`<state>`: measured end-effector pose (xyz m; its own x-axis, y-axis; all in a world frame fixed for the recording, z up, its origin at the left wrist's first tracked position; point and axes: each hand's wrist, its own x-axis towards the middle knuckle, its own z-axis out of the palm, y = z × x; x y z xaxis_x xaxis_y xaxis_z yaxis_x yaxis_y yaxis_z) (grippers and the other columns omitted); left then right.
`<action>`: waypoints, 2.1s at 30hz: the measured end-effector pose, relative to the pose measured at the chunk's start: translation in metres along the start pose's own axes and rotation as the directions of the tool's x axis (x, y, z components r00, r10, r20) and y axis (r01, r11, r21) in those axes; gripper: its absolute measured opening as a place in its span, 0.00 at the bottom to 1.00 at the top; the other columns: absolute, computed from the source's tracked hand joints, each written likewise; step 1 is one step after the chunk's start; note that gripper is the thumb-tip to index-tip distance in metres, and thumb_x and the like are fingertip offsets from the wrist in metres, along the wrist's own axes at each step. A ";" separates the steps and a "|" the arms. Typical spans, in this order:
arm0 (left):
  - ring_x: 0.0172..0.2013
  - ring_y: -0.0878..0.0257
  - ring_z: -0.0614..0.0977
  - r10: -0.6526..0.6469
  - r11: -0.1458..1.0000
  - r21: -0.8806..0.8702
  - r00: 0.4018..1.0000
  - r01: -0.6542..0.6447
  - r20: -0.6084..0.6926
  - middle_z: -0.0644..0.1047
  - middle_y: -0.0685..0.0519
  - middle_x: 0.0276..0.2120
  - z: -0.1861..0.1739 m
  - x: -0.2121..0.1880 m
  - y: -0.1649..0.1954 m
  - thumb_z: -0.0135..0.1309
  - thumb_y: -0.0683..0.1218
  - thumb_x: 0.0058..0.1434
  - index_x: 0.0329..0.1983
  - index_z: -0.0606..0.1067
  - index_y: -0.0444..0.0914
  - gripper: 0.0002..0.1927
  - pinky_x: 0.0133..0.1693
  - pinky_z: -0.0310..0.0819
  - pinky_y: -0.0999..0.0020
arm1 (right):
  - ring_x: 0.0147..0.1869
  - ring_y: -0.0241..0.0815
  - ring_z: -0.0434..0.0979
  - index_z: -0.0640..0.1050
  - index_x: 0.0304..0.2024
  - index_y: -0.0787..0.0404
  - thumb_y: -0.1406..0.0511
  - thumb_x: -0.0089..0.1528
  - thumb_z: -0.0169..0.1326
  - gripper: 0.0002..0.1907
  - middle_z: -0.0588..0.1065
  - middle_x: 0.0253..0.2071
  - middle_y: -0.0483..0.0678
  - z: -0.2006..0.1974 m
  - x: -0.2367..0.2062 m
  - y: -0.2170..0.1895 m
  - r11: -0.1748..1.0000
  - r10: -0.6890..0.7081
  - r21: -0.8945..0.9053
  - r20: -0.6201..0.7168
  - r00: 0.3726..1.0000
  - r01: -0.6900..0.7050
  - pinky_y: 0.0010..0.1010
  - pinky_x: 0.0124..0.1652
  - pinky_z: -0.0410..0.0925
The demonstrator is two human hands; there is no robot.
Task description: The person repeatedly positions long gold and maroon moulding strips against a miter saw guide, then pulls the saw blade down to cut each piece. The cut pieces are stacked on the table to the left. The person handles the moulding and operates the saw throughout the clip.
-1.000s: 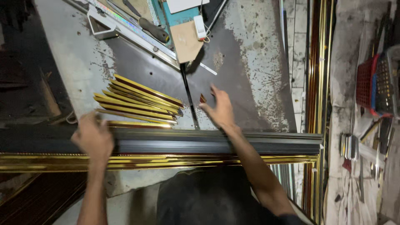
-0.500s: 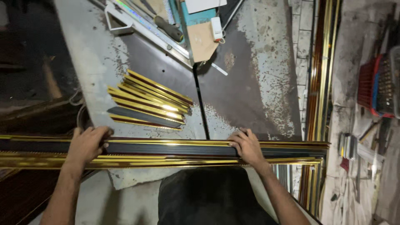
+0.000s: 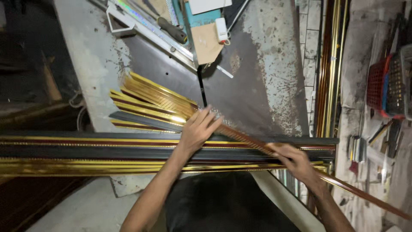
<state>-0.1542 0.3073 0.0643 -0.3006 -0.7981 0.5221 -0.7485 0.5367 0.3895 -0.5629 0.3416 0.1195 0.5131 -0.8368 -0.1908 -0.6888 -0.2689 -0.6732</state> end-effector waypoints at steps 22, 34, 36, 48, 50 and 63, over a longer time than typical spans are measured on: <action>0.73 0.53 0.57 -0.642 0.763 0.467 0.606 0.446 0.470 0.55 0.58 0.77 0.049 0.060 -0.189 0.46 0.59 0.71 0.78 0.58 0.50 0.33 0.59 0.55 0.25 | 0.26 0.43 0.75 0.73 0.66 0.43 0.60 0.63 0.58 0.27 0.77 0.35 0.45 0.002 0.087 0.078 0.954 0.062 -0.291 -0.025 0.998 -0.066 0.36 0.27 0.72; 0.71 0.54 0.62 -0.560 0.809 0.474 0.702 0.347 0.441 0.68 0.54 0.70 0.015 0.040 -0.190 0.41 0.59 0.70 0.70 0.69 0.43 0.29 0.60 0.48 0.27 | 0.31 0.41 0.80 0.78 0.62 0.49 0.65 0.62 0.61 0.24 0.80 0.41 0.49 -0.015 0.067 0.099 0.946 -0.013 -0.314 -0.271 0.963 -0.076 0.33 0.32 0.75; 0.71 0.54 0.62 -0.539 0.829 0.426 0.723 0.363 0.433 0.70 0.54 0.70 0.013 0.026 -0.189 0.38 0.58 0.74 0.70 0.70 0.43 0.27 0.61 0.46 0.26 | 0.28 0.41 0.81 0.80 0.59 0.54 0.67 0.60 0.63 0.23 0.80 0.43 0.51 -0.010 0.068 0.087 0.943 0.041 -0.313 -0.224 0.974 -0.112 0.30 0.29 0.77; 0.72 0.49 0.59 -0.460 0.888 0.238 0.778 0.394 0.428 0.63 0.51 0.73 0.031 0.030 -0.172 0.46 0.55 0.70 0.75 0.63 0.45 0.30 0.56 0.53 0.28 | 0.43 0.47 0.79 0.82 0.57 0.52 0.66 0.63 0.65 0.19 0.73 0.48 0.53 0.076 0.176 -0.003 0.991 -0.005 -0.125 -0.333 0.943 -0.039 0.35 0.43 0.75; 0.72 0.45 0.57 -0.511 0.859 0.271 0.745 0.434 0.429 0.60 0.48 0.74 0.038 0.045 -0.179 0.48 0.56 0.68 0.74 0.62 0.47 0.31 0.53 0.55 0.26 | 0.43 0.49 0.79 0.81 0.58 0.45 0.62 0.64 0.64 0.19 0.74 0.49 0.53 0.087 0.215 -0.009 0.986 0.064 -0.129 -0.282 0.957 -0.104 0.37 0.43 0.75; 0.76 0.50 0.60 -0.537 0.784 0.580 0.710 0.221 0.456 0.69 0.52 0.71 0.032 0.073 -0.206 0.46 0.56 0.74 0.66 0.71 0.48 0.21 0.67 0.47 0.26 | 0.36 0.38 0.82 0.78 0.62 0.50 0.64 0.61 0.65 0.26 0.81 0.45 0.47 -0.017 0.102 0.095 0.973 0.016 -0.209 -0.348 0.937 -0.094 0.29 0.33 0.75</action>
<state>-0.0409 0.1297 -0.0019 -0.0810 -0.9795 -0.1843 -0.9961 0.0861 -0.0195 -0.5849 0.2220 0.0482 0.2918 -0.9547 0.0587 -0.8257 -0.2824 -0.4883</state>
